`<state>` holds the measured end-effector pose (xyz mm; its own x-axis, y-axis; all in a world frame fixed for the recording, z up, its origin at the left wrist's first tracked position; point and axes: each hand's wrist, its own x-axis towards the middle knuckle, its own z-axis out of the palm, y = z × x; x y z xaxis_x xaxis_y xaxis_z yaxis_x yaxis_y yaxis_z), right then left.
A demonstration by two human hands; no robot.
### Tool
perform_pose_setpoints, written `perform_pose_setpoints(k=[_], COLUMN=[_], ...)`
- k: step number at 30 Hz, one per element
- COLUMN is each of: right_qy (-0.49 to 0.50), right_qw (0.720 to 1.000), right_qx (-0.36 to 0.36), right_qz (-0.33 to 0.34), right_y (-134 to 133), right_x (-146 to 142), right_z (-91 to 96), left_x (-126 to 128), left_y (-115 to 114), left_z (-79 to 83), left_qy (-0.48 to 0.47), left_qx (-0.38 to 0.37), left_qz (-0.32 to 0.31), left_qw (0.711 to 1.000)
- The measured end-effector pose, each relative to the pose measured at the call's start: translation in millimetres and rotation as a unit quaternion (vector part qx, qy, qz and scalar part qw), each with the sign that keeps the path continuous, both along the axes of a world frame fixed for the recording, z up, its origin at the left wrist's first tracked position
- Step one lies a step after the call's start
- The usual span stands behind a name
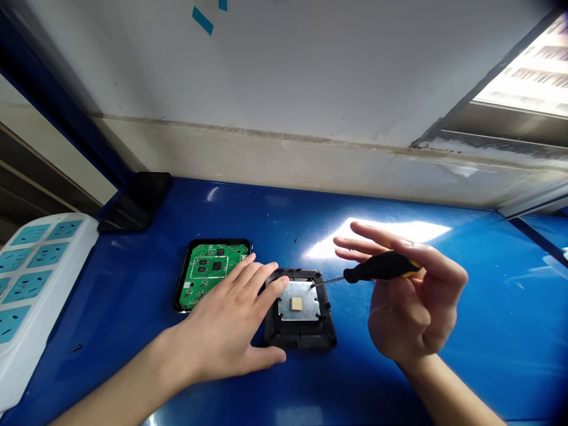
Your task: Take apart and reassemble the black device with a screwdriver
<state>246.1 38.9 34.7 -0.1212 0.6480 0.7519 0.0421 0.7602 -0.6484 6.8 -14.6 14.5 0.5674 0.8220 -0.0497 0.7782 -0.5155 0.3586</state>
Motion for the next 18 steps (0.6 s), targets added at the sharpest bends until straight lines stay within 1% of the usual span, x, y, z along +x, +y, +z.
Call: perform_pose_setpoints(k=[6,14,18], right_qy=[-0.03,-0.053,-0.061], right_qw=[0.999,0.994,0.99], right_qx=[0.028,0.063,0.088], right_qz=[-0.032,-0.076,-0.096], right_y=[5.3,6.4,5.3], right_x=[2.8,1.3,2.3], right_z=[-0.7,4.8,2.4], left_x=[0.3,-0.6,-0.8], left_y=[1.4,0.5,0.3], left_z=[-1.5,-1.6,-1.7], left_qy=[-0.012,-0.012,-0.006], left_qx=[0.004,0.003,-0.003], left_qz=[0.001,0.003,0.003], left_qw=[1.0,1.0,1.0])
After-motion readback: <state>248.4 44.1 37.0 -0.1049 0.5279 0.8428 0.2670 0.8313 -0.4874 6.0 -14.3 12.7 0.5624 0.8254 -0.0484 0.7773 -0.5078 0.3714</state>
